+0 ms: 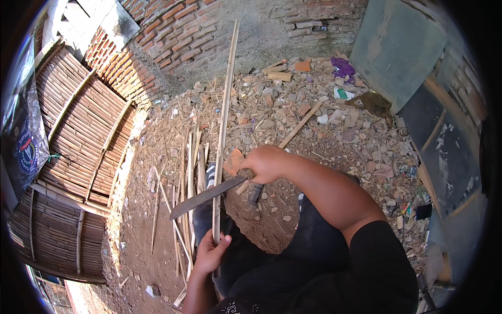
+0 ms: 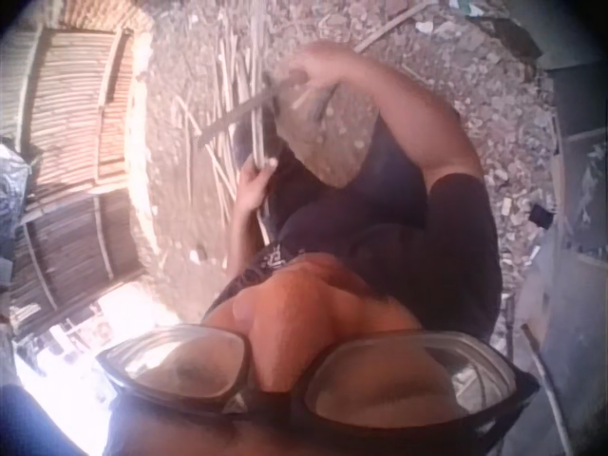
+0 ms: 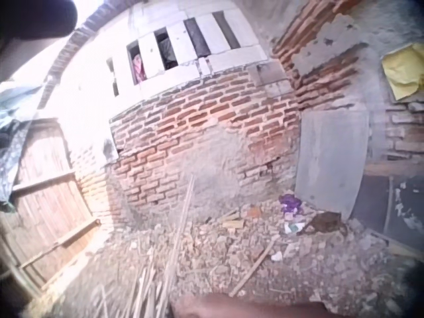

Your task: The person shaves a strip of wood with a machete, removing thin slivers from the surface and edges.

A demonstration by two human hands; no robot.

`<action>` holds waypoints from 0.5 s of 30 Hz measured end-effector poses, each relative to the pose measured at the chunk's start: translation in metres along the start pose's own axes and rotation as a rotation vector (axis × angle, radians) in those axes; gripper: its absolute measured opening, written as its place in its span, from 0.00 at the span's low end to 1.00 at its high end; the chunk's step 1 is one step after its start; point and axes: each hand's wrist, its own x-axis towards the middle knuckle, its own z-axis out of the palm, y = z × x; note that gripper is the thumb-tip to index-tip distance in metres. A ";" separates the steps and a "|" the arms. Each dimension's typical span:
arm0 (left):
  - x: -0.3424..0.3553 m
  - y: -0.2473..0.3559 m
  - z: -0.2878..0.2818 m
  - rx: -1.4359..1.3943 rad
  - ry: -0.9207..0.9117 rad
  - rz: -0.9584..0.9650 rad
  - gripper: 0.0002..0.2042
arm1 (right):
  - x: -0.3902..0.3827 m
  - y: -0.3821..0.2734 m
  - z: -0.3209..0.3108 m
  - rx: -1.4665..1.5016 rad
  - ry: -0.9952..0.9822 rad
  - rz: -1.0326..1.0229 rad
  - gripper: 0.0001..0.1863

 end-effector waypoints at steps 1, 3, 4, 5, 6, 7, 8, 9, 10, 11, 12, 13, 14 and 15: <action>0.001 -0.002 0.000 0.048 0.027 0.025 0.13 | -0.001 -0.005 -0.001 -0.038 -0.029 -0.014 0.23; 0.000 -0.004 0.000 0.143 0.083 0.075 0.13 | 0.000 -0.006 -0.003 -0.037 -0.037 -0.019 0.23; -0.001 -0.002 0.002 0.166 0.104 0.061 0.13 | -0.003 0.000 -0.006 0.003 -0.017 -0.004 0.23; -0.003 0.002 0.005 0.185 0.123 0.050 0.13 | -0.007 0.007 -0.010 0.039 0.001 0.011 0.23; -0.006 0.005 0.006 0.205 0.142 0.038 0.13 | -0.008 0.017 -0.010 0.071 0.047 0.088 0.24; -0.006 0.007 0.008 0.222 0.149 0.048 0.12 | -0.009 0.031 -0.008 0.099 0.096 0.172 0.24; -0.008 0.009 0.009 0.244 0.163 0.051 0.12 | -0.009 0.040 -0.009 0.131 0.141 0.249 0.25; -0.010 0.011 0.010 0.267 0.178 0.055 0.12 | -0.011 0.048 -0.011 0.141 0.167 0.252 0.26; -0.012 0.013 0.011 0.290 0.192 0.058 0.12 | -0.013 0.053 -0.014 0.151 0.195 0.257 0.26; -0.011 0.012 0.010 0.303 0.199 0.071 0.13 | -0.016 0.056 -0.015 0.161 0.222 0.262 0.27; -0.010 0.008 0.008 0.316 0.206 0.084 0.13 | -0.016 0.057 -0.014 0.173 0.226 0.237 0.28; -0.009 0.011 0.009 0.330 0.211 0.095 0.13 | -0.016 0.055 -0.011 0.187 0.230 0.215 0.28; -0.009 0.014 0.012 0.352 0.220 0.099 0.13 | -0.016 0.052 -0.009 0.200 0.235 0.192 0.29; -0.008 0.020 0.015 0.374 0.229 0.103 0.13 | -0.017 0.047 -0.006 0.186 0.209 0.163 0.28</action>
